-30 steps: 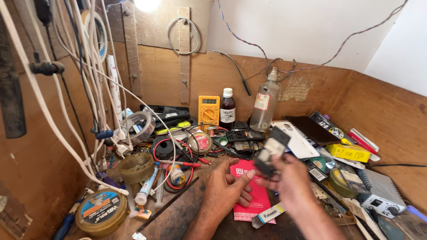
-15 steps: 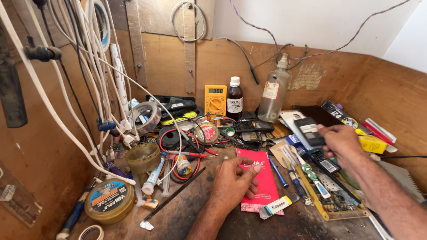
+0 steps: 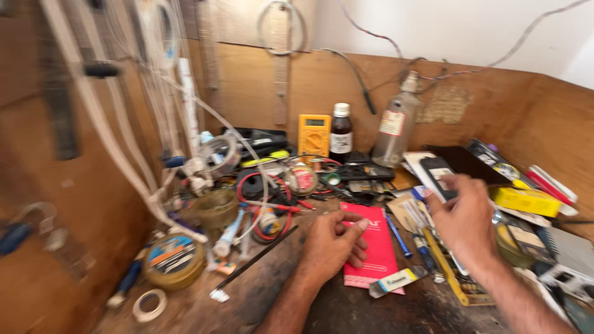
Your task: The person disassembles a small black electronic device using a prying tool, removes the back cover and internal components, then reassembles the device. The person also briefly handles a red box and a black phone-like device.
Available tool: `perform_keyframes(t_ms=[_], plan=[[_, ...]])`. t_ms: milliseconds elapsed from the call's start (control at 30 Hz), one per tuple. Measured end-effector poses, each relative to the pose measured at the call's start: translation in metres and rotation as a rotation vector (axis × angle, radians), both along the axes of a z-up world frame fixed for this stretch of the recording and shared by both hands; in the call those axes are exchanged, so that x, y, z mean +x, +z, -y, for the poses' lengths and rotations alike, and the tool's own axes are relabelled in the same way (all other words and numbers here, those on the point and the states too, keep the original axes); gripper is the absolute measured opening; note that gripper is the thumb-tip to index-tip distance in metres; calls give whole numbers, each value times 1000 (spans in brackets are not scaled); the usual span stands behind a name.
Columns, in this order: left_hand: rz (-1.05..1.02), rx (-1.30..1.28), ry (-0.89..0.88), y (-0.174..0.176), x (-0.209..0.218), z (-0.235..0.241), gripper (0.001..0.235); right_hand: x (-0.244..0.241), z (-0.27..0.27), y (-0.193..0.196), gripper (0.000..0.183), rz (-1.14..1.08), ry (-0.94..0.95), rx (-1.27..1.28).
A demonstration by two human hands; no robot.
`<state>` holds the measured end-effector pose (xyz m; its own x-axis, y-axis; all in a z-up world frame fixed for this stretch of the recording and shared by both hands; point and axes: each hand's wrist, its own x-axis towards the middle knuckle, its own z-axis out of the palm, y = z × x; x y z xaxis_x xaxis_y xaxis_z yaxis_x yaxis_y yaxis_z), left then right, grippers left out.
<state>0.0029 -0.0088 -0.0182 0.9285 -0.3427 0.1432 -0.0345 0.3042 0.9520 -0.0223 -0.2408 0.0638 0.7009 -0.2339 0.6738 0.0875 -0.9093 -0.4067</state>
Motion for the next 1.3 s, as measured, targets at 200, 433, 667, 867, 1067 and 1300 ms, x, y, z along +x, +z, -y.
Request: perform_keyframes(t_ms=[200, 433, 667, 867, 1067, 1300], plan=[[138, -148, 76, -15, 3, 11, 27, -24, -81, -1, 35, -169, 310, -6], [440, 318, 592, 43, -64, -38, 25, 5, -101, -17, 34, -307, 451, 116], [917, 434, 875, 140, -235, -142, 43, -52, -188, 6, 39, -167, 1128, 504], [871, 462, 1180, 155, -334, -238, 24, -160, -269, 67, 42, -192, 1328, 176], [905, 809, 1326, 179, -301, -312, 20, -212, -322, 124, 63, -460, 1017, -84], [782, 1212, 1100, 188, -203, -352, 15, -216, -326, 124, 56, -518, 956, -50]])
